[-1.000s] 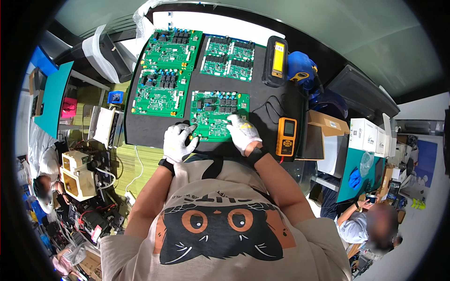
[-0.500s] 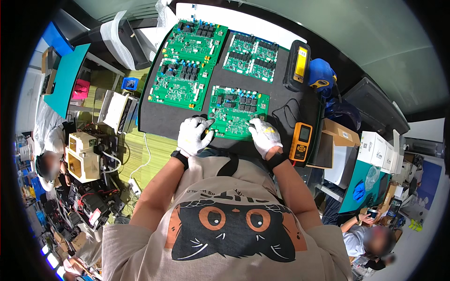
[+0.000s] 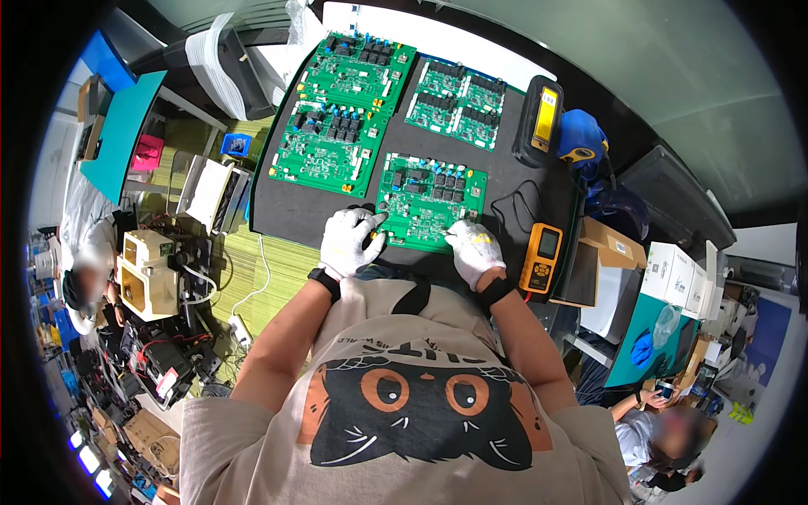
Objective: The recorder is inspecting and testing multiple printed circuit boards on a workbench using a yellow handheld multimeter or testing device.
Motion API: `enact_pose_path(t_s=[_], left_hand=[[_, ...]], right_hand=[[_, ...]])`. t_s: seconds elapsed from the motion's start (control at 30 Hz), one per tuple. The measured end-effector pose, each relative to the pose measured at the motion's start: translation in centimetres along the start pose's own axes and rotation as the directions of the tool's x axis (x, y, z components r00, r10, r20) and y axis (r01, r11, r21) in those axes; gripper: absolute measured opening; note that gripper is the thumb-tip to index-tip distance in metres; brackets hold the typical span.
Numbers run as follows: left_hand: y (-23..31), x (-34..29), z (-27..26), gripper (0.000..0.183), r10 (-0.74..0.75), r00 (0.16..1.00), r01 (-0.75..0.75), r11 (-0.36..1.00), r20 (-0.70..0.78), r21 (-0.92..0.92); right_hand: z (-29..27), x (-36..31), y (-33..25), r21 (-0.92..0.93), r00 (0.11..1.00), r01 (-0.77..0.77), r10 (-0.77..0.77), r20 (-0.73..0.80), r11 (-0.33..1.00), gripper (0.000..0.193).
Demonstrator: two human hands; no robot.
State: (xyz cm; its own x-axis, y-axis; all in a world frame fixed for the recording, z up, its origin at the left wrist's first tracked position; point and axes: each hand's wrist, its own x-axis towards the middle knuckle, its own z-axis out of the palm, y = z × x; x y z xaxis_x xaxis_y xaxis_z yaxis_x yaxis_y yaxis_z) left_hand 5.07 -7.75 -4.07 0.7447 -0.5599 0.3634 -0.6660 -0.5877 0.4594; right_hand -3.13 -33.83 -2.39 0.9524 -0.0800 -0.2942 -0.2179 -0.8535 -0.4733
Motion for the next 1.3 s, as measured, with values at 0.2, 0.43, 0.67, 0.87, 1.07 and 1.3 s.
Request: enact_pose_path(t_s=[0.2,0.43,0.67,0.87,1.07,1.3], left_hand=[[-0.5,-0.2,0.4,0.031,0.006,1.0,-0.006,1.0,0.001,-0.002],[-0.7,-0.4,0.7,0.03,0.018,1.0,-0.017,1.0,-0.016,0.011],[-1.0,-0.6,0.6,0.03,0.026,0.999,-0.027,0.999,0.022,0.039],[-1.2,-0.7,0.8,0.032,0.043,0.999,-0.043,0.999,-0.007,0.017],[-1.1,-0.7,0.8,0.032,0.037,0.999,-0.036,0.999,-0.008,0.03],[-1.0,-0.6,0.6,0.033,0.037,0.999,-0.037,0.999,-0.01,0.031]], right_hand=[[0.6,0.0,-0.1,-0.059,1.0,0.017,-0.017,0.006,0.998,0.024],[1.0,0.3,-2.0,-0.086,0.991,0.097,-0.088,0.101,0.992,0.019],[1.3,1.2,-3.6,-0.126,0.978,0.182,-0.165,0.131,0.975,0.022],[1.1,1.8,-3.8,-0.163,0.971,0.154,-0.119,0.205,0.975,0.021],[1.0,1.8,-4.0,-0.182,0.975,0.154,-0.12,0.185,0.971,0.021],[1.1,1.7,-4.2,-0.189,0.978,0.152,-0.12,0.173,0.97,0.021]])
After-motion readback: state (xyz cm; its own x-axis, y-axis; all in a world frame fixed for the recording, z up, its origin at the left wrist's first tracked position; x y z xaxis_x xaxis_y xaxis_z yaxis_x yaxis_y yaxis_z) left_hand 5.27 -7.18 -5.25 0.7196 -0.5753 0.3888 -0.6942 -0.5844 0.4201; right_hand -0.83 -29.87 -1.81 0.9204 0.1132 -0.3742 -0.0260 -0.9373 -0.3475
